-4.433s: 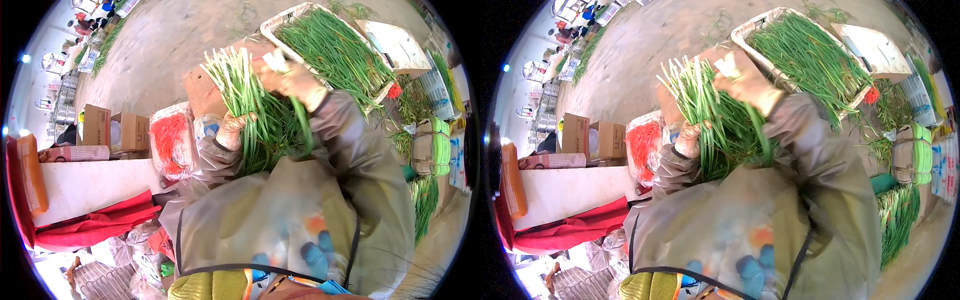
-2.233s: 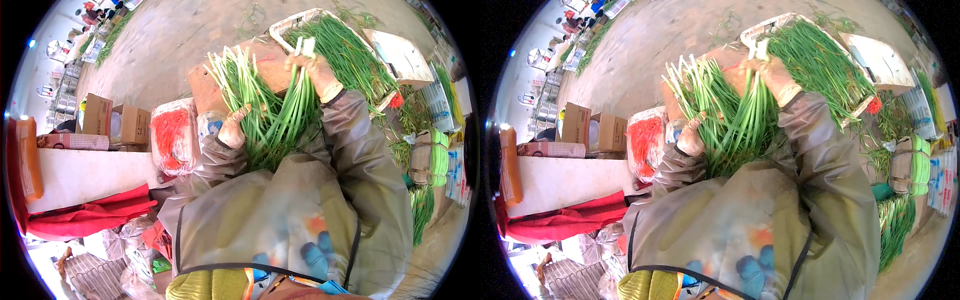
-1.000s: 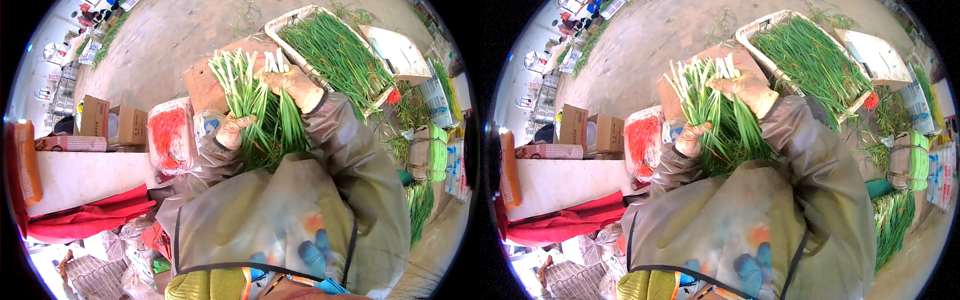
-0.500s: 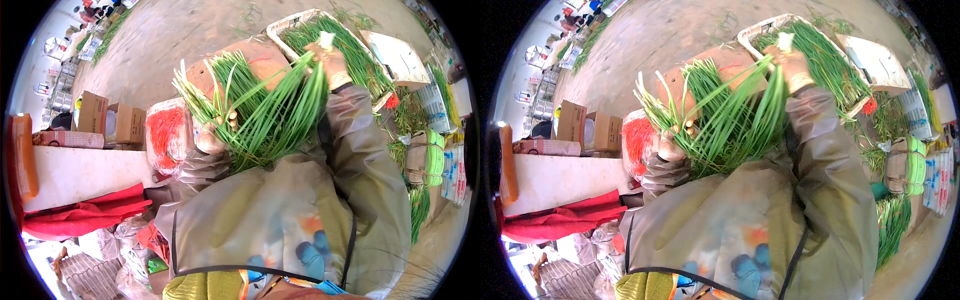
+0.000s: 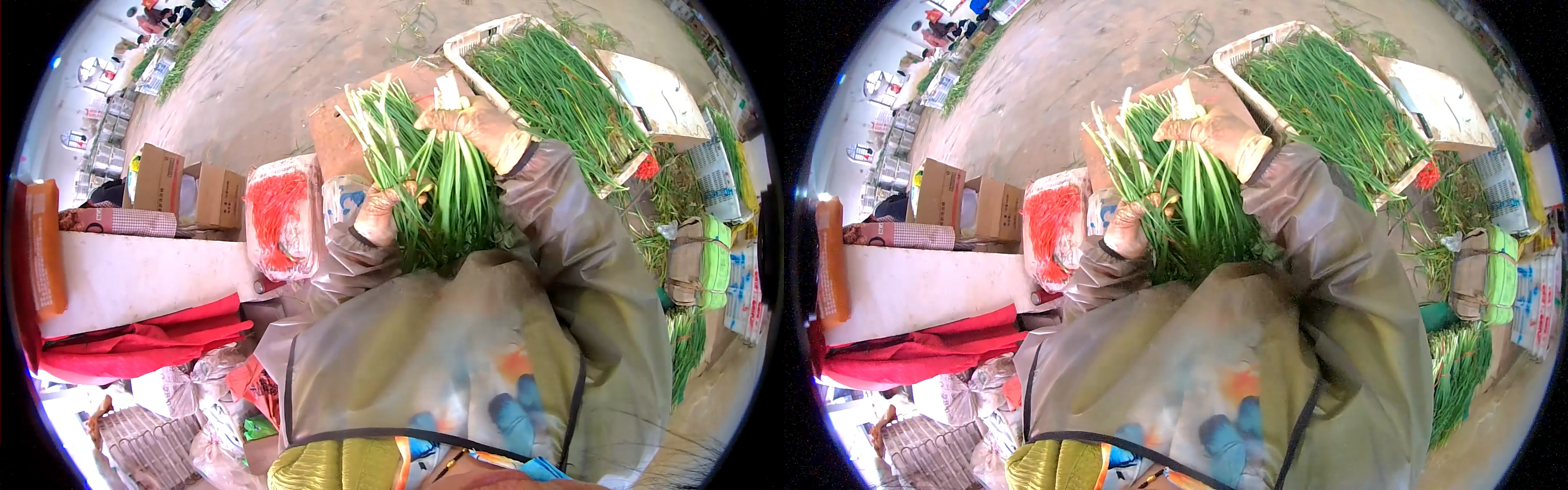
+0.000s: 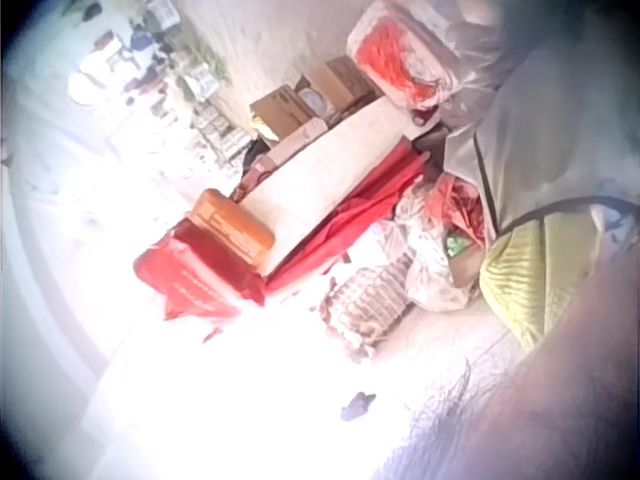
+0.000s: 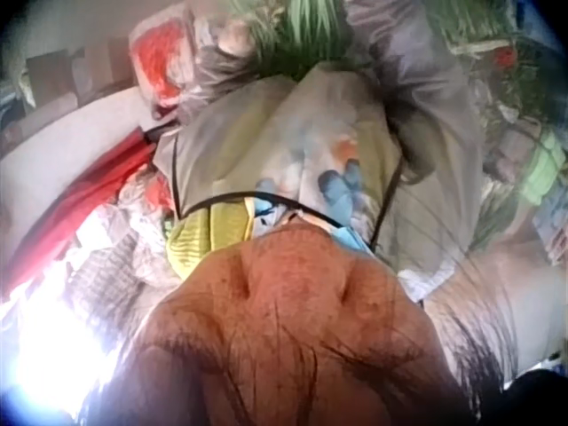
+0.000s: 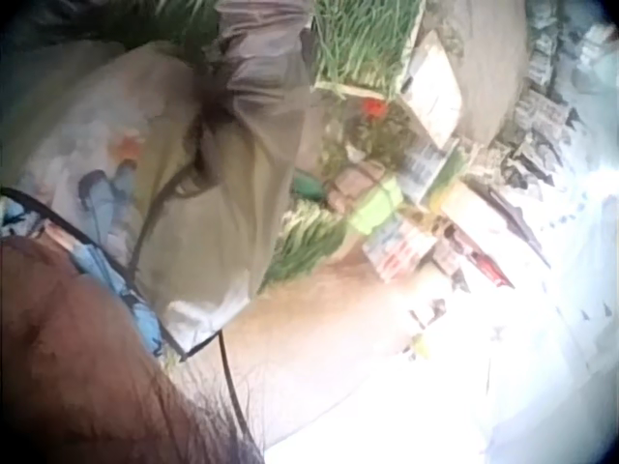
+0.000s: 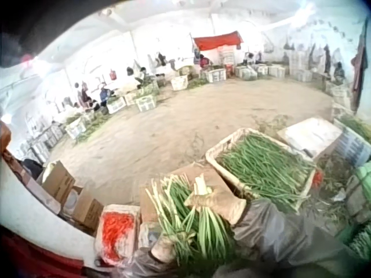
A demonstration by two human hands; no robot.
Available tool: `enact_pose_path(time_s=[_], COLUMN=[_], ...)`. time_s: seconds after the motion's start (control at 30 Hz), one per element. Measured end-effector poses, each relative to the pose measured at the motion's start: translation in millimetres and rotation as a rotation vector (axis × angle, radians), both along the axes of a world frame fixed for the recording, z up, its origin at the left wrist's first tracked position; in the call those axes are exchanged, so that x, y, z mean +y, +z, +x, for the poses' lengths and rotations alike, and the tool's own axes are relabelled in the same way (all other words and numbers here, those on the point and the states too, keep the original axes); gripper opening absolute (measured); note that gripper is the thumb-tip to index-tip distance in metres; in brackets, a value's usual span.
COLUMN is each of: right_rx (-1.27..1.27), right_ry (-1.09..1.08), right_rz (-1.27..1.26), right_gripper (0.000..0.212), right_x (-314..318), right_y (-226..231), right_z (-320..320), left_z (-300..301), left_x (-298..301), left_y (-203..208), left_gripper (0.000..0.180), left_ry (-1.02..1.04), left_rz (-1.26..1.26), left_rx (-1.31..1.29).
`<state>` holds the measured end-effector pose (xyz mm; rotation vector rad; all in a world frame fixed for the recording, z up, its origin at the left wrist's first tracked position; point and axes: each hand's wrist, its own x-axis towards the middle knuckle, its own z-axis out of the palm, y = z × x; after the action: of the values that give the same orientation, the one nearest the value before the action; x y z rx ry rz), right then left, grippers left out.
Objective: The person sorts through bunches of scallions, removing debris and dead leaves by hand while transferring them into different piles.
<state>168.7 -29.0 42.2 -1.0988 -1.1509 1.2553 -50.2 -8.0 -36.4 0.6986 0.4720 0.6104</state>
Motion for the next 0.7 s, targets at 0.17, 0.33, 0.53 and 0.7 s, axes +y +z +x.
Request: enact_pose_path(time_s=[0.17, 0.33, 0.53, 0.7], right_rx=[-0.679, -0.18, -0.103, -0.246], right_ry=[-0.64, -0.372, -0.055, -0.027], right_rz=[-0.153, 0.041, -0.059, -0.032], right_gripper=[0.024, 0.017, 0.028, 0.037], right_x=[5.4, -15.4, -9.8, -3.5], right_y=[13.9, 11.7, -18.8, -39.2], right_z=[46.3, 60.8, -14.5, -10.4], left_z=[-0.7, -1.4, 11.4, 6.9], left_x=[-1.2, -3.3, -5.1, -10.8], left_y=[21.7, 20.8, 17.5, 28.4], left_gripper=[0.036, 0.036, 0.032, 0.032], left_ry=[-0.037, -0.006, 0.059, 0.015], left_rz=[-0.054, 0.087, 0.119, 0.022], left_rx=[0.012, -0.017, 0.063, -0.009])
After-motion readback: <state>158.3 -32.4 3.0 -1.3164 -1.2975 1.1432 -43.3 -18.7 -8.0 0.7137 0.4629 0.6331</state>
